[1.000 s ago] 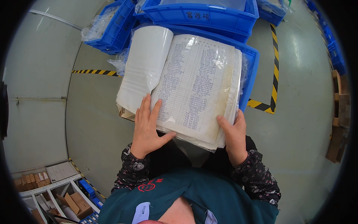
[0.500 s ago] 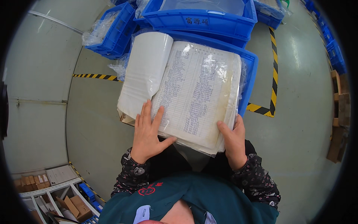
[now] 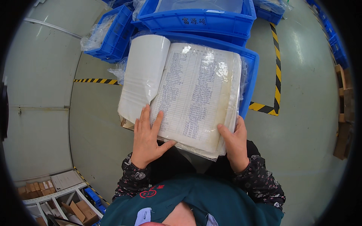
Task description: A person retrieves a document binder from a cabinet and searches through the pages to find specific information.
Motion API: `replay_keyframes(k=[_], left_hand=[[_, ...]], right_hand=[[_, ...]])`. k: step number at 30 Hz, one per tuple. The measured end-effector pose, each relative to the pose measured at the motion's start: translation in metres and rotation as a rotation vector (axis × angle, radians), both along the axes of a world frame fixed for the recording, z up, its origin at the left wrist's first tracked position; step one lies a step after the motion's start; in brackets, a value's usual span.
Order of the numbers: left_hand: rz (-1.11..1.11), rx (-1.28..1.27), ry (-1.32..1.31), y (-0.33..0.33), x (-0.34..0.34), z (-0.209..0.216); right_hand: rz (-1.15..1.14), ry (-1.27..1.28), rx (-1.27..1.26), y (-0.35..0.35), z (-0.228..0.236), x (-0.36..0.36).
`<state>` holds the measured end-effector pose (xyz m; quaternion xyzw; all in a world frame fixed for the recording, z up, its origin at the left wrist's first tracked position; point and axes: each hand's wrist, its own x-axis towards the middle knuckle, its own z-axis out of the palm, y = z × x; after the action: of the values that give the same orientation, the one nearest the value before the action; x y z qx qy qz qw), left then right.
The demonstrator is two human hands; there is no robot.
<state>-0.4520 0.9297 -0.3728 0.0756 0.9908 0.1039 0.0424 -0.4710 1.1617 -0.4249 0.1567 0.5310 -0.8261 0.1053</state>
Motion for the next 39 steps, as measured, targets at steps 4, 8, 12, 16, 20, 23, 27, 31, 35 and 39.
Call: replay_keyframes(k=[4, 8, 12, 16, 20, 23, 27, 31, 35, 39], left_hand=[[0.001, -0.022, -0.012, 0.000, 0.001, 0.001], [-0.004, -0.031, -0.012, 0.001, 0.000, 0.000], [0.002, -0.032, -0.008, 0.001, 0.000, 0.001], [0.006, -0.030, 0.006, 0.001, -0.001, 0.000], [0.012, -0.032, 0.034, 0.002, 0.000, -0.003], [0.022, -0.080, 0.058, 0.004, 0.000, -0.003], [0.027, -0.174, 0.034, 0.006, -0.001, -0.001], [0.009, -0.072, 0.073, 0.004, 0.000, -0.001], [0.037, -0.056, -0.002, 0.011, 0.001, 0.003], [-0.068, 0.153, 0.051, 0.002, 0.001, -0.007]], right_hand=[[-0.003, -0.014, -0.017, 0.000, 0.000, 0.000], [-0.010, -0.012, -0.017, 0.001, -0.001, 0.001], [0.002, -0.014, -0.023, 0.001, 0.000, 0.000], [0.002, -0.010, -0.048, 0.000, 0.001, -0.002], [-0.015, -0.015, -0.083, 0.000, -0.001, 0.000], [-0.059, -0.061, -0.147, 0.002, -0.004, 0.000], [-0.070, -0.073, -0.174, 0.004, -0.005, 0.000], [-0.060, -0.074, -0.169, 0.005, -0.007, 0.002], [-0.076, -0.060, -0.156, 0.002, -0.003, 0.001], [-0.087, -0.079, -0.155, 0.003, -0.002, 0.000]])
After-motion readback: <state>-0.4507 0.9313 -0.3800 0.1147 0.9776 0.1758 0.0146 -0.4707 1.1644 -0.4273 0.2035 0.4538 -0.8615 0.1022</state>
